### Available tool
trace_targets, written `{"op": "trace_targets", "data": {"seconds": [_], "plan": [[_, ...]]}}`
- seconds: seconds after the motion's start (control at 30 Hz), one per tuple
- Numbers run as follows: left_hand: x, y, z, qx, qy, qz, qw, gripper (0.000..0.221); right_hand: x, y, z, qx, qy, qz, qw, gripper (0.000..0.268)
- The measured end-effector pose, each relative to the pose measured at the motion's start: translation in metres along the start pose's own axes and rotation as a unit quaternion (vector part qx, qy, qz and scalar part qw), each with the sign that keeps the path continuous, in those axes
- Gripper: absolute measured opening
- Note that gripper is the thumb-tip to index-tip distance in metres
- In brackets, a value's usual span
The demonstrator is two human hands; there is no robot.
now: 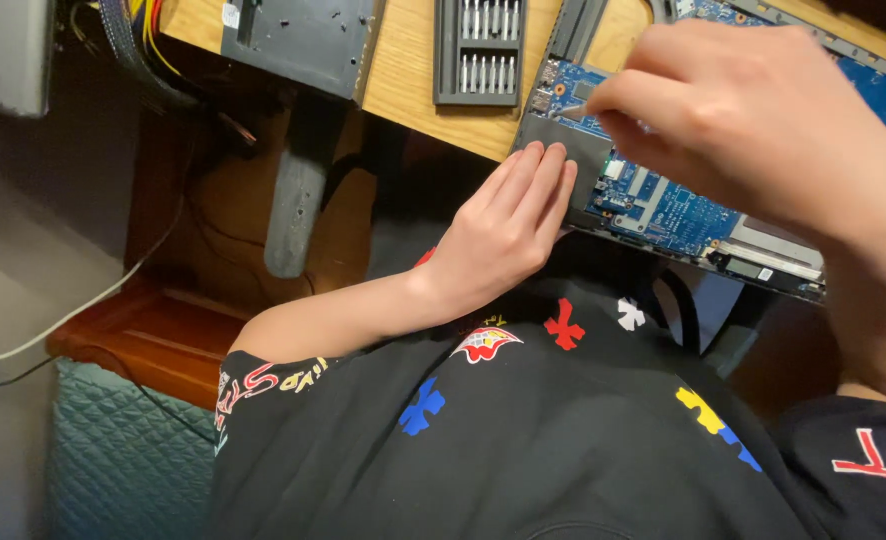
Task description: Replacing or inspecting components inside a laptop chassis, including the fan and screws.
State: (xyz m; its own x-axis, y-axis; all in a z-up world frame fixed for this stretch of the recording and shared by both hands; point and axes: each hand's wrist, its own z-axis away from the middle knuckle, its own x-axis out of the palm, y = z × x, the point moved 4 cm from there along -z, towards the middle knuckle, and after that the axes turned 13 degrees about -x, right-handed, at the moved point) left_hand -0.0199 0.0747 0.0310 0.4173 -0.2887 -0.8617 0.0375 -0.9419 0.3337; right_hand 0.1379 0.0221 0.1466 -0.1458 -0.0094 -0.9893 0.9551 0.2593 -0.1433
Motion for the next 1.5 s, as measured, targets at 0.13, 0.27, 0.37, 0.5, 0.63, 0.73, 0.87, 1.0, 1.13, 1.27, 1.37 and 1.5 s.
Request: {"op": "trace_targets", "data": {"seconds": [0.13,0.27,0.37,0.5,0.63,0.73,0.87,1.0,1.13,1.27,1.37,1.5], "plan": [[0.001,0.000,0.000,-0.004,-0.010,0.011,1.000,0.052,0.002,0.002,-0.009,0.000,-0.054,0.006,0.999,0.026],[0.000,0.000,0.000,-0.002,-0.018,0.016,1.000,0.060,0.003,0.011,-0.014,0.022,-0.112,0.006,0.993,0.030],[-0.001,0.001,0.000,0.001,-0.031,0.010,0.999,0.063,-0.004,0.006,-0.017,-0.013,-0.078,0.015,0.997,0.020],[0.001,0.002,0.000,-0.002,-0.036,0.005,0.999,0.066,-0.001,0.002,-0.024,0.012,-0.162,0.105,0.981,0.033],[0.001,0.002,-0.001,-0.008,-0.040,0.010,0.999,0.067,-0.015,-0.004,-0.031,-0.059,-0.055,0.139,0.987,0.011],[0.002,0.002,-0.001,-0.009,-0.044,0.009,0.999,0.067,0.001,0.000,-0.030,-0.009,-0.122,0.135,0.983,0.030],[0.001,0.003,-0.001,-0.013,-0.050,0.005,0.999,0.069,-0.007,0.001,-0.028,-0.019,-0.069,0.134,0.988,0.036],[0.002,0.003,0.000,-0.011,-0.051,0.002,0.999,0.070,0.001,0.009,-0.026,-0.018,-0.135,0.115,0.984,0.030],[0.002,0.003,0.000,-0.010,-0.056,0.001,0.998,0.070,0.000,0.007,-0.028,-0.011,-0.101,0.105,0.989,0.039],[0.001,0.003,-0.001,-0.010,-0.063,0.002,0.998,0.071,-0.001,0.010,-0.025,-0.036,-0.079,0.055,0.995,0.015],[0.000,0.003,-0.002,-0.012,-0.063,0.007,0.998,0.070,0.008,0.017,-0.026,0.065,-0.226,0.078,0.969,0.053],[-0.001,0.002,-0.001,-0.012,-0.058,0.003,0.998,0.069,0.000,0.013,-0.028,0.000,-0.110,0.027,0.994,0.029]]}}
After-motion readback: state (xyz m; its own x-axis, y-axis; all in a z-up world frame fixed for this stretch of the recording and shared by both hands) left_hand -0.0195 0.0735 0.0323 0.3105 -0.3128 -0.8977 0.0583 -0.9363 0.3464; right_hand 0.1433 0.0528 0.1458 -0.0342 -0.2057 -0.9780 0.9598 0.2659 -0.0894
